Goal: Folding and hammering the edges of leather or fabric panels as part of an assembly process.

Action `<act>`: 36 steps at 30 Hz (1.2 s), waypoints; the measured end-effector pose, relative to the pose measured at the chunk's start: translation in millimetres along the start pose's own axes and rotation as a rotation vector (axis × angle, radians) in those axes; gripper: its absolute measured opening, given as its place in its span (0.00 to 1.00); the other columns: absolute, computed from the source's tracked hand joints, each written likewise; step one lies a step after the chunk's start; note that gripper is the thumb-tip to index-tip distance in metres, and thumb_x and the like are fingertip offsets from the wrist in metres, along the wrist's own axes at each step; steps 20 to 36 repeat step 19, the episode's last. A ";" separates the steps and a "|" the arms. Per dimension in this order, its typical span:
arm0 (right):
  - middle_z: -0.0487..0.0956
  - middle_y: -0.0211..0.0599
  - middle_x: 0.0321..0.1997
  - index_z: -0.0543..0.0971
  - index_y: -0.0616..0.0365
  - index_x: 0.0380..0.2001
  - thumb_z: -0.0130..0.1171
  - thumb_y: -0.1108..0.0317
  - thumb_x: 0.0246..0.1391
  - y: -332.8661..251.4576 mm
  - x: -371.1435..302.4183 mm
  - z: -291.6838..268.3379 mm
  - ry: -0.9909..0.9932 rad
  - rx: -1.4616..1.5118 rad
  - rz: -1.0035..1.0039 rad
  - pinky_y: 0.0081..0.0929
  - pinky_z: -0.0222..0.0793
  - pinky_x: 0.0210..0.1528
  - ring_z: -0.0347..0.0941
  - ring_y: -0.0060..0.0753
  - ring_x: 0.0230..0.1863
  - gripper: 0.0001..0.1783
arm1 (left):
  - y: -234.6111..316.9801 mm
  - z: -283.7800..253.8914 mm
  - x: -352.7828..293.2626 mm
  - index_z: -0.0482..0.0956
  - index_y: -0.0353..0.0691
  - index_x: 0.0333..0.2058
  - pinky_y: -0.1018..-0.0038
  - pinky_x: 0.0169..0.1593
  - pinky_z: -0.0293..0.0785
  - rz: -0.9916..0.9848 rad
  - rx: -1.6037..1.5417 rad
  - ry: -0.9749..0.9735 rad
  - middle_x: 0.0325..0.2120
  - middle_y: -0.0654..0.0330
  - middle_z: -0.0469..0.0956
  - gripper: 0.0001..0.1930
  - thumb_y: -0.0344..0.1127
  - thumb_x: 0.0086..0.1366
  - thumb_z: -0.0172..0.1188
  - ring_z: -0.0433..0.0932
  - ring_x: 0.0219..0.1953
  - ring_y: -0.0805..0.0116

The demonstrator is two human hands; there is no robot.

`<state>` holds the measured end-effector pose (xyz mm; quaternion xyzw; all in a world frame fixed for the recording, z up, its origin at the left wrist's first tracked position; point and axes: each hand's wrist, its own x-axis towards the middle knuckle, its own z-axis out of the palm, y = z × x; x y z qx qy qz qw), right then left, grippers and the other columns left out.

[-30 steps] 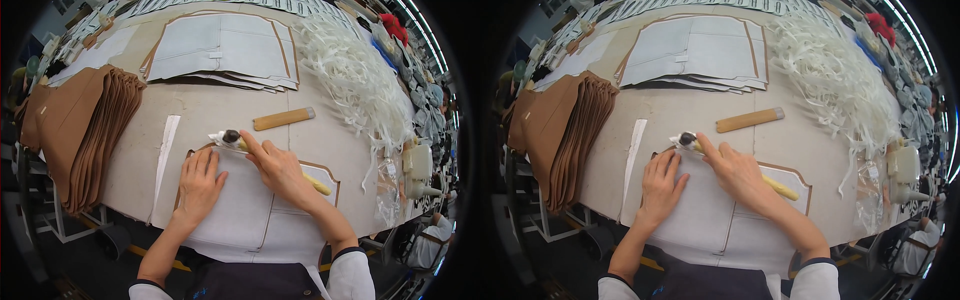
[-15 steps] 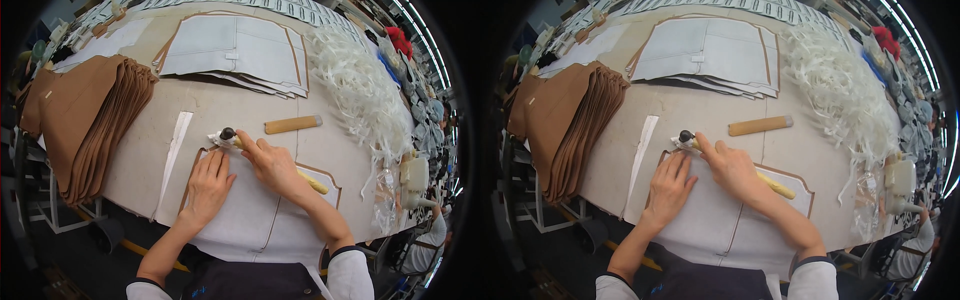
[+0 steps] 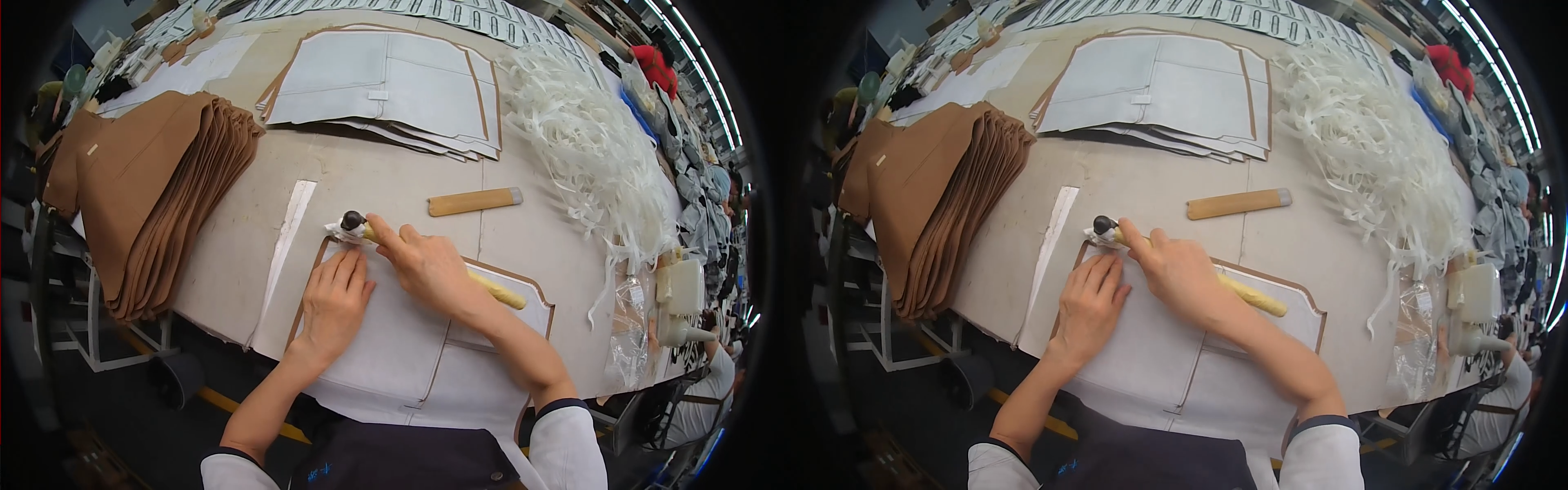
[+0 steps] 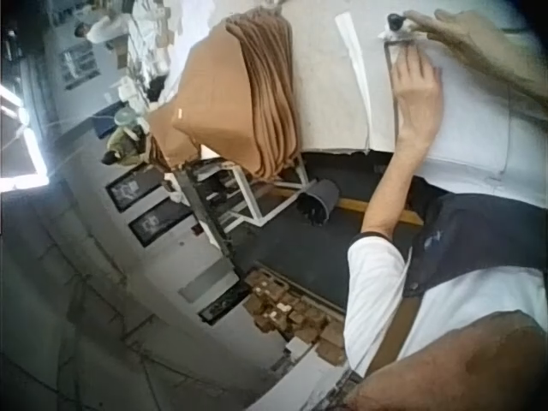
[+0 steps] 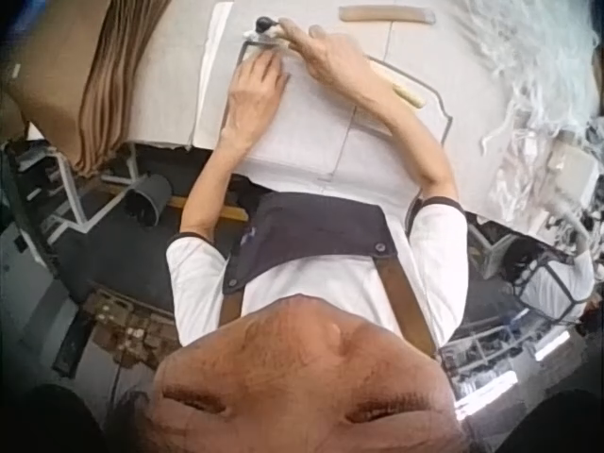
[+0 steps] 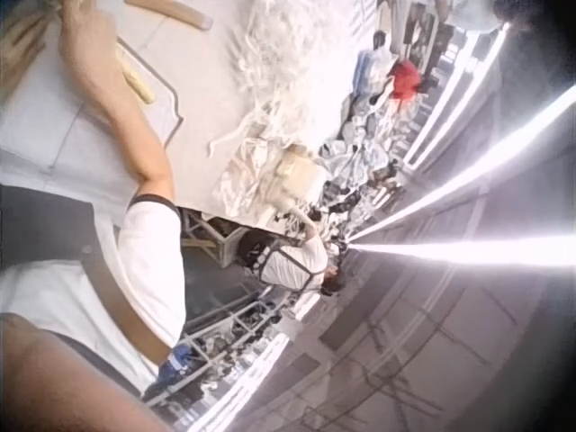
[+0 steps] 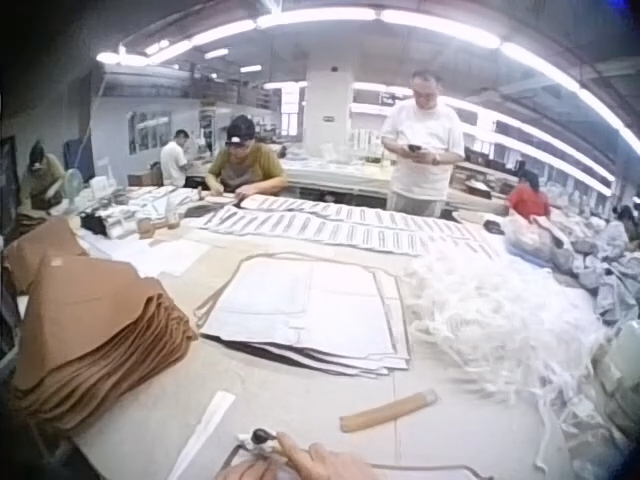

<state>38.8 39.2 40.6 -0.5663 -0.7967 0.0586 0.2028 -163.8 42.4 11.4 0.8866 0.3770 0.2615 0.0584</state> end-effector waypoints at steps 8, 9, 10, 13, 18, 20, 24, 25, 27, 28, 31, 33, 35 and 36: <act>0.81 0.46 0.33 0.76 0.54 0.64 0.64 0.70 0.65 50.0 -131.2 -71.7 0.227 0.029 0.412 0.47 0.73 0.33 0.79 0.53 0.29 0.25 | -12.9 -9.6 7.0 0.82 0.32 0.48 0.57 0.59 0.71 -0.010 0.003 0.027 0.50 0.52 0.81 0.18 0.30 0.59 0.71 0.77 0.55 0.51; 0.80 0.46 0.34 0.77 0.55 0.64 0.64 0.71 0.64 53.3 -163.4 -78.8 0.269 -0.075 0.498 0.46 0.73 0.34 0.79 0.53 0.30 0.25 | -15.1 -7.4 14.3 0.82 0.33 0.47 0.57 0.59 0.70 -0.013 -0.039 0.041 0.49 0.52 0.81 0.18 0.30 0.59 0.71 0.77 0.55 0.52; 0.80 0.46 0.34 0.77 0.56 0.64 0.64 0.73 0.64 56.1 -194.3 -85.9 0.314 -0.181 0.582 0.45 0.73 0.35 0.79 0.53 0.31 0.25 | -15.7 -7.5 24.2 0.82 0.33 0.47 0.57 0.59 0.70 -0.008 -0.048 0.048 0.49 0.52 0.81 0.18 0.30 0.59 0.71 0.77 0.55 0.52; 0.80 0.49 0.40 0.77 0.58 0.63 0.65 0.75 0.61 70.8 -268.3 -94.1 0.309 -0.346 0.783 0.44 0.74 0.40 0.79 0.54 0.39 0.27 | -22.1 -9.0 52.2 0.82 0.36 0.46 0.58 0.60 0.69 -0.057 -0.123 0.074 0.45 0.54 0.81 0.18 0.31 0.57 0.72 0.76 0.55 0.51; 0.76 0.50 0.55 0.77 0.61 0.62 0.68 0.74 0.56 68.0 -245.0 -91.3 0.299 -0.444 0.552 0.52 0.66 0.60 0.72 0.54 0.57 0.28 | -43.5 -14.2 81.5 0.82 0.40 0.48 0.59 0.60 0.70 -0.080 -0.241 -0.415 0.45 0.52 0.80 0.22 0.37 0.55 0.74 0.76 0.53 0.51; 0.76 0.50 0.57 0.77 0.59 0.63 0.70 0.72 0.55 60.4 -221.2 -91.1 0.245 -0.351 0.494 0.56 0.64 0.63 0.72 0.54 0.58 0.31 | -50.2 -11.9 90.8 0.81 0.42 0.53 0.58 0.60 0.70 -0.094 -0.295 -0.579 0.50 0.50 0.79 0.25 0.38 0.56 0.74 0.75 0.56 0.53; 0.76 0.50 0.57 0.77 0.59 0.63 0.70 0.72 0.55 60.4 -221.2 -91.1 0.245 -0.351 0.494 0.56 0.64 0.63 0.72 0.54 0.58 0.31 | -50.2 -11.9 90.8 0.81 0.42 0.53 0.58 0.60 0.70 -0.094 -0.295 -0.579 0.50 0.50 0.79 0.25 0.38 0.56 0.74 0.75 0.56 0.53; 0.76 0.50 0.57 0.77 0.59 0.63 0.70 0.72 0.55 60.4 -221.2 -91.1 0.245 -0.351 0.494 0.56 0.64 0.63 0.72 0.54 0.58 0.31 | -50.2 -11.9 90.8 0.81 0.42 0.53 0.58 0.60 0.70 -0.094 -0.295 -0.579 0.50 0.50 0.79 0.25 0.38 0.56 0.74 0.75 0.56 0.53; 0.76 0.50 0.57 0.77 0.59 0.63 0.70 0.72 0.55 60.4 -221.2 -91.1 0.245 -0.351 0.494 0.56 0.64 0.63 0.72 0.54 0.58 0.31 | -50.2 -11.9 90.8 0.81 0.42 0.53 0.58 0.60 0.70 -0.094 -0.295 -0.579 0.50 0.50 0.79 0.25 0.38 0.56 0.74 0.75 0.56 0.53; 0.76 0.50 0.57 0.77 0.59 0.63 0.70 0.72 0.55 60.4 -221.2 -91.1 0.245 -0.351 0.494 0.56 0.64 0.63 0.72 0.54 0.58 0.31 | -50.2 -11.9 90.8 0.81 0.42 0.53 0.58 0.60 0.70 -0.094 -0.295 -0.579 0.50 0.50 0.79 0.25 0.38 0.56 0.74 0.75 0.56 0.53; 0.76 0.50 0.57 0.77 0.59 0.63 0.70 0.72 0.55 60.4 -221.2 -91.1 0.245 -0.351 0.494 0.56 0.64 0.63 0.72 0.54 0.58 0.31 | -50.2 -11.9 90.8 0.81 0.42 0.53 0.58 0.60 0.70 -0.094 -0.295 -0.579 0.50 0.50 0.79 0.25 0.38 0.56 0.74 0.75 0.56 0.53; 0.76 0.50 0.57 0.77 0.59 0.63 0.70 0.72 0.55 60.4 -221.2 -91.1 0.245 -0.351 0.494 0.56 0.64 0.63 0.72 0.54 0.58 0.31 | -50.2 -11.9 90.8 0.81 0.42 0.53 0.58 0.60 0.70 -0.094 -0.295 -0.579 0.50 0.50 0.79 0.25 0.38 0.56 0.74 0.75 0.56 0.53; 0.76 0.50 0.57 0.77 0.59 0.63 0.70 0.72 0.55 60.4 -221.2 -91.1 0.245 -0.351 0.494 0.56 0.64 0.63 0.72 0.54 0.58 0.31 | -50.2 -11.9 90.8 0.81 0.42 0.53 0.58 0.60 0.70 -0.094 -0.295 -0.579 0.50 0.50 0.79 0.25 0.38 0.56 0.74 0.75 0.56 0.53; 0.76 0.50 0.57 0.77 0.59 0.63 0.70 0.72 0.55 60.4 -221.2 -91.1 0.245 -0.351 0.494 0.56 0.64 0.63 0.72 0.54 0.58 0.31 | -50.2 -11.9 90.8 0.81 0.42 0.53 0.58 0.60 0.70 -0.094 -0.295 -0.579 0.50 0.50 0.79 0.25 0.38 0.56 0.74 0.75 0.56 0.53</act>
